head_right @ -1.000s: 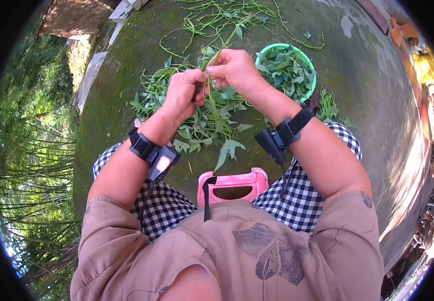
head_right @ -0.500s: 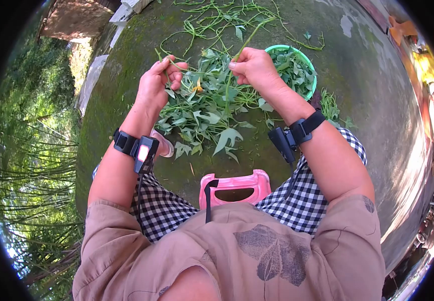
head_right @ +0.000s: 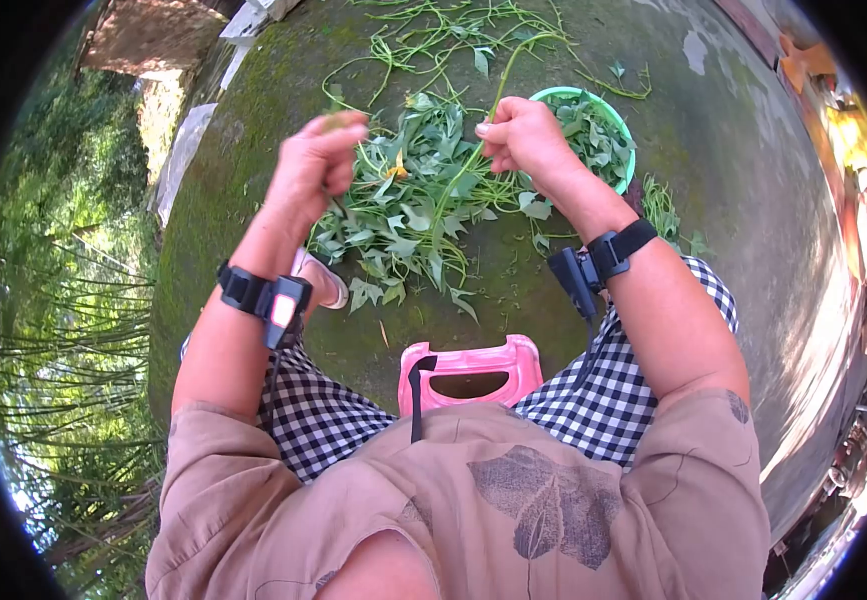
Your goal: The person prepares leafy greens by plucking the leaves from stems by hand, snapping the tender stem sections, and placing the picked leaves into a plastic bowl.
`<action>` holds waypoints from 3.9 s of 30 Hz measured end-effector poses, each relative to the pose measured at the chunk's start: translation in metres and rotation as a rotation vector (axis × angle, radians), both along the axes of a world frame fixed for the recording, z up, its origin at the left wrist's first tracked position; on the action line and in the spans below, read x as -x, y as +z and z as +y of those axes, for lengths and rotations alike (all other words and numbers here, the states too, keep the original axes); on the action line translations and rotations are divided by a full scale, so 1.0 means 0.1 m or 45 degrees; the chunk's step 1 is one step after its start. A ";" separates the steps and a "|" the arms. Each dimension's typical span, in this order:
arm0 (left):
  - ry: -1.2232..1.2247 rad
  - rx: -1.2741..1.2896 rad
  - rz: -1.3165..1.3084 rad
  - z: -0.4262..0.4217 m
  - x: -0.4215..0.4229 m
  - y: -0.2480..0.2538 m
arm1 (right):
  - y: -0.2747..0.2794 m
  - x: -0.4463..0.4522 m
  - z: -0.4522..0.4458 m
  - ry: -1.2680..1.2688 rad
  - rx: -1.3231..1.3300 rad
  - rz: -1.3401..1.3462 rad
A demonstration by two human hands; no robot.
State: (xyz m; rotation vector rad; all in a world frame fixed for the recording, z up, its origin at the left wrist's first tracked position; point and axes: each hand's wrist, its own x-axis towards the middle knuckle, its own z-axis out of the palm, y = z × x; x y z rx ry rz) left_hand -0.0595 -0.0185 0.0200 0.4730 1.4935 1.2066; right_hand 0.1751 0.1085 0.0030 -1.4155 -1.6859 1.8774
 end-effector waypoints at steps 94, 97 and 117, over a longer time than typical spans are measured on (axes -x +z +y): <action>-0.139 0.227 -0.227 0.00 -0.40 -0.29 | 0.08 0.32 -0.15 -0.320 0.143 0.347; 0.025 0.342 -0.410 0.02 -0.39 -0.27 | 0.16 0.35 -0.21 -0.268 0.024 0.435; 0.202 0.239 -0.079 0.00 -0.21 -0.53 | 0.28 0.03 0.17 -0.269 -0.079 0.280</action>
